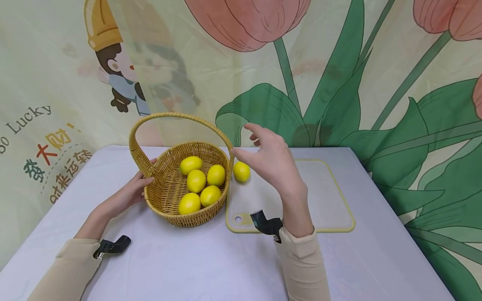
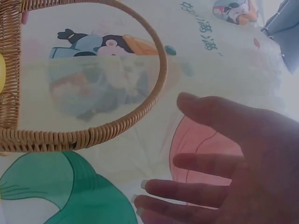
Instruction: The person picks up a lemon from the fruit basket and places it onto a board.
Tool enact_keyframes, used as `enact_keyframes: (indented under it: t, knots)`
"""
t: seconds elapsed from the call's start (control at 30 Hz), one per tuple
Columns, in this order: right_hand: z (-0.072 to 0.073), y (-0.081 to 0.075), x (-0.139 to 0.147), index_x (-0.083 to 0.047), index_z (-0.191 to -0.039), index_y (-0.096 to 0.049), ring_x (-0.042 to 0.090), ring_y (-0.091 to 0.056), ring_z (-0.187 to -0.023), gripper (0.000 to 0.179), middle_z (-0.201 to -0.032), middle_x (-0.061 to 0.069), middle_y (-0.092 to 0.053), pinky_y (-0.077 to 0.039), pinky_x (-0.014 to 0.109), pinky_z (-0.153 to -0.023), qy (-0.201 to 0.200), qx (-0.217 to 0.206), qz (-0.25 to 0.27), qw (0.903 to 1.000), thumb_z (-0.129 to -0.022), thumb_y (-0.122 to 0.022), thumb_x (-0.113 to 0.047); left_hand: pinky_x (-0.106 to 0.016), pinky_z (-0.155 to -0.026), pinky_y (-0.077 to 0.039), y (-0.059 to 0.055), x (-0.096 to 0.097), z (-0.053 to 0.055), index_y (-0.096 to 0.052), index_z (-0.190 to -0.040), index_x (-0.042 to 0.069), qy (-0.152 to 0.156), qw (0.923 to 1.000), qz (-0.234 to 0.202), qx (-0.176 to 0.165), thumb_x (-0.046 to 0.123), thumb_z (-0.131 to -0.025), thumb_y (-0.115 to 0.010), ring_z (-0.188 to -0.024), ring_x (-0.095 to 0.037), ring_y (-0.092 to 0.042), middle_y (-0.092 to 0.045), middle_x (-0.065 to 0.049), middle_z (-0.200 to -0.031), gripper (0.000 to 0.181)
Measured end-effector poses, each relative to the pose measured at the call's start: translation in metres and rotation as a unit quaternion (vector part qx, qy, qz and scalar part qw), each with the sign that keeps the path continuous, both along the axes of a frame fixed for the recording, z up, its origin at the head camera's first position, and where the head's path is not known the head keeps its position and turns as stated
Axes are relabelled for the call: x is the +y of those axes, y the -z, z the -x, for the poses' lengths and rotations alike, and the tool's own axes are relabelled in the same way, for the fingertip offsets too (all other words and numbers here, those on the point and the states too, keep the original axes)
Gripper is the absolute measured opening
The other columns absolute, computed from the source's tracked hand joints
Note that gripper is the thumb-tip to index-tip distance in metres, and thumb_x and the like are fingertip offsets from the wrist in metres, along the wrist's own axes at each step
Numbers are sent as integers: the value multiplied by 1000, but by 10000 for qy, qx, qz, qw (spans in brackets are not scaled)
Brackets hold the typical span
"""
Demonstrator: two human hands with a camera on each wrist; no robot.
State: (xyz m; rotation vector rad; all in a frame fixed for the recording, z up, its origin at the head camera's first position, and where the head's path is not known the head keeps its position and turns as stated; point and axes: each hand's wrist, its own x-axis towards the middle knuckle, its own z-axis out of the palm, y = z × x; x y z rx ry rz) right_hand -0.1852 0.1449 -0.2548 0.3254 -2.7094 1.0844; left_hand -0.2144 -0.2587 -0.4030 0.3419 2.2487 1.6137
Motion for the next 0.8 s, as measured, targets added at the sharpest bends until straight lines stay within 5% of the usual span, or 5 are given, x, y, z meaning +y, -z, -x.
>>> enact_keyframes:
  t: [0.8]
  knots:
    - [-28,-7,-24,-26,-143,-53,13,-58,-108,64,-126,-10,-63,-51,37,-94,-1522,757,-379,9847,-84,-80,-30,-66,-115,-28,-1,0,1,5,-158,41,32,9998,-169,-45,42,-107,-37,-149,-47,-22,-3,-15,-168,66]
